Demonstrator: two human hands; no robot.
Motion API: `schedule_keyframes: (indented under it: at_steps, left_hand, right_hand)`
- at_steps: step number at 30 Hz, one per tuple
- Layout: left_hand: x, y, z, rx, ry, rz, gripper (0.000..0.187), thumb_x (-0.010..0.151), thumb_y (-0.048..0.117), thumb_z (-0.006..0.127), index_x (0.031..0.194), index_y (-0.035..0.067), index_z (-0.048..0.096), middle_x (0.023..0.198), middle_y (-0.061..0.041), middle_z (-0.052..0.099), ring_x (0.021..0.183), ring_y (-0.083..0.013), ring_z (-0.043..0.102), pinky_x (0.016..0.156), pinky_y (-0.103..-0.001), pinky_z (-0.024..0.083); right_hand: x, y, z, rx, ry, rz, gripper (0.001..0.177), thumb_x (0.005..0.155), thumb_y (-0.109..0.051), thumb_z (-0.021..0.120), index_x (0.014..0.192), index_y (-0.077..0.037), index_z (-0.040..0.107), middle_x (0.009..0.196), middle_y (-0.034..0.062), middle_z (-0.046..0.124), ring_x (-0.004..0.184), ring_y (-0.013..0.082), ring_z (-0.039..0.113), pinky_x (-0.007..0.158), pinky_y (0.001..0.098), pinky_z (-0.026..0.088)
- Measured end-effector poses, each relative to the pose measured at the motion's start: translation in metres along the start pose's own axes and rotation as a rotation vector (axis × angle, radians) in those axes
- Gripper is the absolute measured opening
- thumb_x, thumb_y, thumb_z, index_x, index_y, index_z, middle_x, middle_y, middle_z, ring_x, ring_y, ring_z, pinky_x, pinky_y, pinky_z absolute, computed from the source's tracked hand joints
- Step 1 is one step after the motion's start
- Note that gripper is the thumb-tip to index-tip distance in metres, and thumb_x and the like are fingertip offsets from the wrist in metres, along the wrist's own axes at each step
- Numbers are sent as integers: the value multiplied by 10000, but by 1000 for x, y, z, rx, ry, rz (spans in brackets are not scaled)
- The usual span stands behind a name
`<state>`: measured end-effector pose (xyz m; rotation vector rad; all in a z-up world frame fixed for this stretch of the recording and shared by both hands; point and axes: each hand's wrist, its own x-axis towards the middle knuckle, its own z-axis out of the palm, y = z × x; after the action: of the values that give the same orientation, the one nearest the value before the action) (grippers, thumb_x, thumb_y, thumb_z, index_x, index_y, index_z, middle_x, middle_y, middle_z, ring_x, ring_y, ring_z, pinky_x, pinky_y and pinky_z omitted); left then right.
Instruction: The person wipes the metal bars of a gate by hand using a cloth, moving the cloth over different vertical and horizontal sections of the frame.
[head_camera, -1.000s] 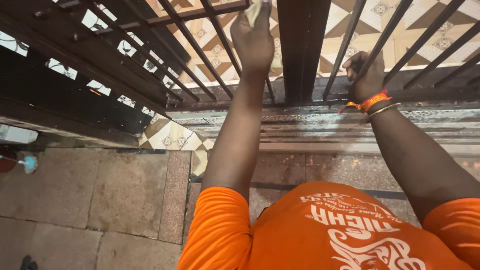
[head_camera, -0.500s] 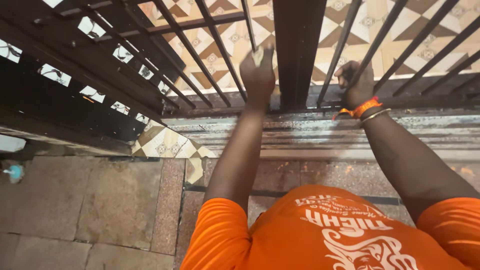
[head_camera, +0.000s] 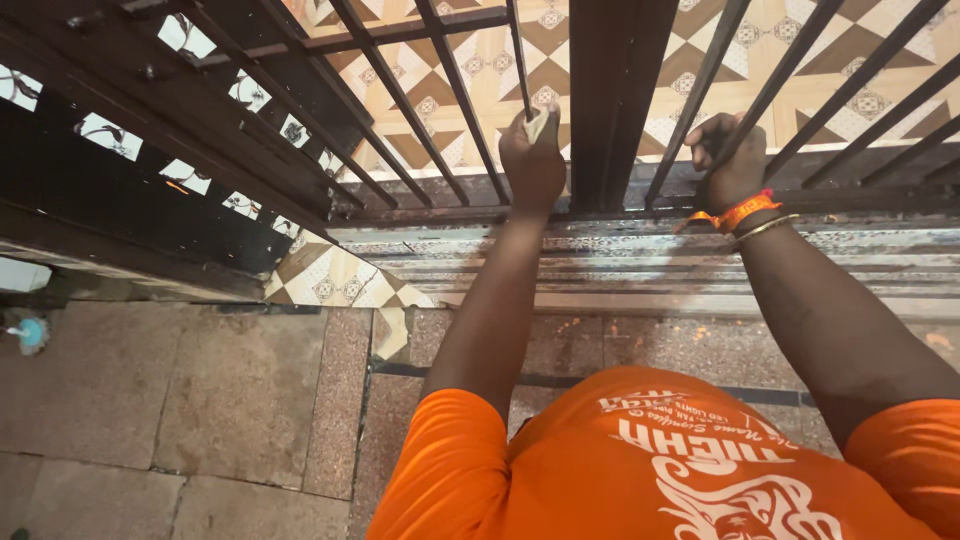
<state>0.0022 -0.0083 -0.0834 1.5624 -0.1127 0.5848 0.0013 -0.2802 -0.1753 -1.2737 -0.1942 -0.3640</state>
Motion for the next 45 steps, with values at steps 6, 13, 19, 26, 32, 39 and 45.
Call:
schedule_keyframes:
  at_steps: [6,13,19,26,32,39,45]
  left_hand:
    - [-13,-5,0,56,17,-33,319,975,273,659,786,16,643,632,-43,599,603,-138,546,595,-344,438]
    - [34,74,7,-121,3,51,261,988,208,683,822,14,627,673,-5,558,622,-78,488,576,-320,404]
    - [37,82,6,-37,38,374,185,1001,151,637,900,-2,612,747,-48,574,690,-131,564,628,-330,446]
    - [13,32,5,137,115,284,199,957,196,651,934,0,676,752,-157,661,711,-278,681,660,-376,502]
    - [7,54,4,122,73,119,317,1010,256,632,816,6,608,650,-139,611,591,-238,624,573,-380,451]
    - [8,63,3,123,104,201,290,988,213,629,795,2,580,632,-155,576,570,-275,596,558,-401,442]
    - [9,55,5,146,103,256,273,1000,209,609,839,-10,593,695,-184,607,643,-317,628,582,-404,458]
  right_hand:
    - [-4,2,-7,-27,-18,-18,574,1155,-489,371,947,-10,609,897,118,677,688,130,572,596,270,413]
    - [-1,0,-4,-137,6,46,638,1172,-510,372,922,18,630,775,91,592,646,125,527,587,271,394]
    - [-5,-1,-2,-18,-17,-10,672,1141,-540,303,942,8,638,829,74,636,683,118,550,602,260,402]
    - [-8,-5,-2,-463,18,-36,683,1133,-549,359,900,31,634,730,112,582,645,153,531,585,302,394]
    - [-1,-8,4,-42,33,59,544,1117,-392,353,882,2,645,729,48,629,633,118,542,573,265,398]
    - [-8,-6,8,-200,67,59,578,1158,-401,341,897,33,620,728,74,601,626,138,519,582,282,394]
    - [-4,0,1,-65,57,79,462,1103,-353,375,913,-3,608,797,74,644,674,129,552,606,280,424]
